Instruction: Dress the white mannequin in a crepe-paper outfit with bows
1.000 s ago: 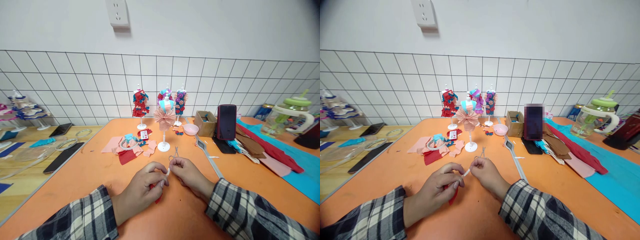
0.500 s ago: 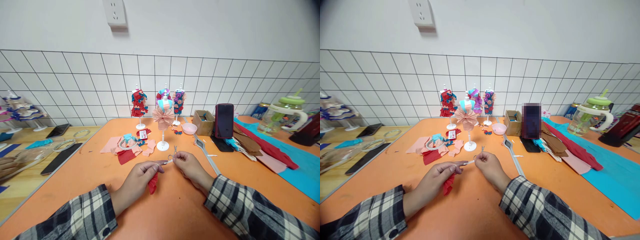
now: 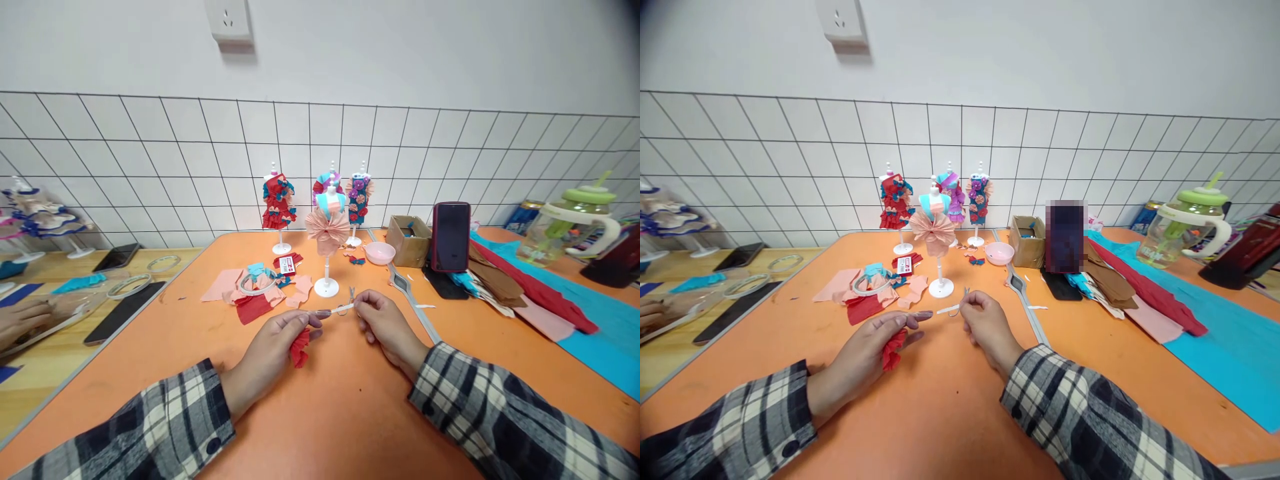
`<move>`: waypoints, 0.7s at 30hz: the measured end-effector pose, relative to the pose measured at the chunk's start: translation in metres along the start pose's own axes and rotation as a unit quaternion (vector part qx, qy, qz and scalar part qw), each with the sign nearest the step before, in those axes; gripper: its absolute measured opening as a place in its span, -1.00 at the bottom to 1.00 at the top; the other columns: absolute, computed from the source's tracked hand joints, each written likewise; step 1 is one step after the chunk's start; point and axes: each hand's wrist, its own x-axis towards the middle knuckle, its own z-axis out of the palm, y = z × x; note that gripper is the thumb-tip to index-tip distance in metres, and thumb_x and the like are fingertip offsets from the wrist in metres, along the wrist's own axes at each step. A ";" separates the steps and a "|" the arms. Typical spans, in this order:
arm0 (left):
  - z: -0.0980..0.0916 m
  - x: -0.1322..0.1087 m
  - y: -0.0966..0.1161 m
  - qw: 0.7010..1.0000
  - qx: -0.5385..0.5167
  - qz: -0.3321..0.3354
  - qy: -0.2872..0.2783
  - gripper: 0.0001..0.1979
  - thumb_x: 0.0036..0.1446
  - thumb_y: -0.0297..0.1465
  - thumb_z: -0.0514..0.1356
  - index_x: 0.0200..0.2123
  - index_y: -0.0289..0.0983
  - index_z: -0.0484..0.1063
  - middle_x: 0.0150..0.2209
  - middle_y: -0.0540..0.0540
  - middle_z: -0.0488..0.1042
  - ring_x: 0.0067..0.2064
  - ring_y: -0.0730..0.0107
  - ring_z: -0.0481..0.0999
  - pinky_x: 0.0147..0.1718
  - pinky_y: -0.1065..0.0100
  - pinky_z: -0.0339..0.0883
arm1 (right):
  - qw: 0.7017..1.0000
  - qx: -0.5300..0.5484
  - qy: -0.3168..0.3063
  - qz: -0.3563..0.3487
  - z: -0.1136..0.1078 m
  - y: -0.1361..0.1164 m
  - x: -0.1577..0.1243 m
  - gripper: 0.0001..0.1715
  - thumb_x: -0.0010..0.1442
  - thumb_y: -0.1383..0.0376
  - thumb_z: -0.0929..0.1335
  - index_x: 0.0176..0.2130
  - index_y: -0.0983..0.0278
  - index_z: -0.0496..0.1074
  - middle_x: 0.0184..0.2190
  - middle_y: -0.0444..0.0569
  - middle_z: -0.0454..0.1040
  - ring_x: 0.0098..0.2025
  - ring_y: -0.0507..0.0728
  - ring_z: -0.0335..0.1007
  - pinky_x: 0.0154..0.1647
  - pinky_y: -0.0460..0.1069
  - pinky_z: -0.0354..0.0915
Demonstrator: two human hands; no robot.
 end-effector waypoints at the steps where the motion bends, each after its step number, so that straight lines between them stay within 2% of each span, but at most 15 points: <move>1: 0.000 0.000 0.000 1.000 -0.005 -0.003 -0.003 -0.71 0.18 -0.18 0.16 -0.34 -0.29 0.51 0.03 -0.21 0.53 0.05 0.16 0.48 0.05 0.20 0.34 | 1.000 0.020 0.003 -0.010 -0.001 -0.001 0.002 -0.80 0.02 0.18 0.35 -0.37 0.25 0.29 -0.57 -0.23 0.35 -0.67 -0.09 0.19 -0.77 -0.22 0.01; 4: 0.002 -0.001 0.001 1.000 -0.009 -0.005 -0.014 -0.70 0.19 -0.18 0.16 -0.34 -0.29 0.52 0.01 -0.22 0.54 0.03 0.18 0.50 0.05 0.21 0.34 | 0.994 0.079 0.045 -0.068 -0.011 -0.007 0.014 -0.70 -0.01 0.15 0.40 -0.34 0.25 0.29 -0.37 -0.08 0.49 -0.54 -0.01 0.42 -0.70 -0.19 0.21; 7: 0.006 0.000 0.002 1.000 0.011 -0.011 -0.025 -0.71 0.19 -0.19 0.16 -0.34 -0.30 0.53 0.00 -0.23 0.55 -0.04 0.19 0.53 0.01 0.22 0.36 | 0.973 0.077 0.139 -0.166 -0.033 -0.022 0.042 -0.70 -0.02 0.17 0.42 -0.34 0.27 0.31 -0.36 -0.03 0.51 -0.37 0.10 0.54 -0.50 -0.10 0.41; 9: 0.008 0.001 0.002 0.999 0.042 -0.014 -0.031 -0.70 0.18 -0.19 0.17 -0.35 -0.30 0.53 -0.04 -0.23 0.57 -0.09 0.21 0.54 -0.03 0.24 0.36 | 0.958 0.074 0.189 -0.204 -0.052 -0.035 0.063 -0.75 0.02 0.19 0.39 -0.34 0.25 0.28 -0.35 -0.03 0.50 -0.33 0.09 0.53 -0.37 -0.06 0.44; 14: 0.011 0.003 0.004 0.993 0.101 -0.010 -0.052 -0.62 0.18 -0.11 0.15 -0.26 -0.31 0.57 -0.15 -0.20 0.60 -0.16 0.25 0.53 -0.08 0.28 0.36 | 0.901 0.011 0.318 -0.294 -0.101 -0.068 0.104 -0.77 0.02 0.23 0.38 -0.29 0.23 0.29 -0.38 -0.07 0.46 -0.37 0.11 0.46 -0.31 0.01 0.39; 16: 0.011 0.003 0.005 0.991 0.121 -0.014 -0.058 -0.59 0.19 -0.10 0.14 -0.22 -0.32 0.58 -0.17 -0.20 0.61 -0.16 0.25 0.53 -0.08 0.29 0.36 | 0.860 -0.130 0.378 -0.318 -0.113 -0.075 0.113 -0.79 0.03 0.23 0.38 -0.29 0.26 0.37 -0.38 -0.03 0.48 -0.36 0.14 0.43 -0.28 0.03 0.34; 18: 0.012 0.002 0.006 0.989 0.129 -0.015 -0.065 -0.59 0.20 -0.11 0.12 -0.23 -0.33 0.58 -0.16 -0.20 0.61 -0.16 0.25 0.53 -0.07 0.28 0.35 | 0.793 -0.303 0.421 -0.319 -0.120 -0.076 0.120 -0.78 0.07 0.23 0.36 -0.25 0.27 0.45 -0.36 -0.01 0.52 -0.34 0.16 0.41 -0.28 0.04 0.28; 19: 0.012 0.002 0.006 0.989 0.129 -0.014 -0.067 -0.59 0.21 -0.12 0.12 -0.23 -0.33 0.58 -0.15 -0.20 0.61 -0.16 0.25 0.53 -0.06 0.27 0.35 | 0.759 -0.379 0.428 -0.312 -0.122 -0.075 0.123 -0.76 0.11 0.24 0.34 -0.21 0.26 0.47 -0.34 0.01 0.53 -0.32 0.18 0.40 -0.29 0.03 0.25; 21: 0.011 0.003 0.005 0.989 0.126 -0.008 -0.072 -0.61 0.22 -0.12 0.12 -0.24 -0.32 0.58 -0.14 -0.20 0.61 -0.15 0.23 0.53 -0.05 0.25 0.35 | 0.712 -0.487 0.409 -0.299 -0.124 -0.072 0.127 -0.71 0.18 0.26 0.29 -0.13 0.23 0.52 -0.26 0.04 0.55 -0.26 0.20 0.38 -0.32 0.03 0.19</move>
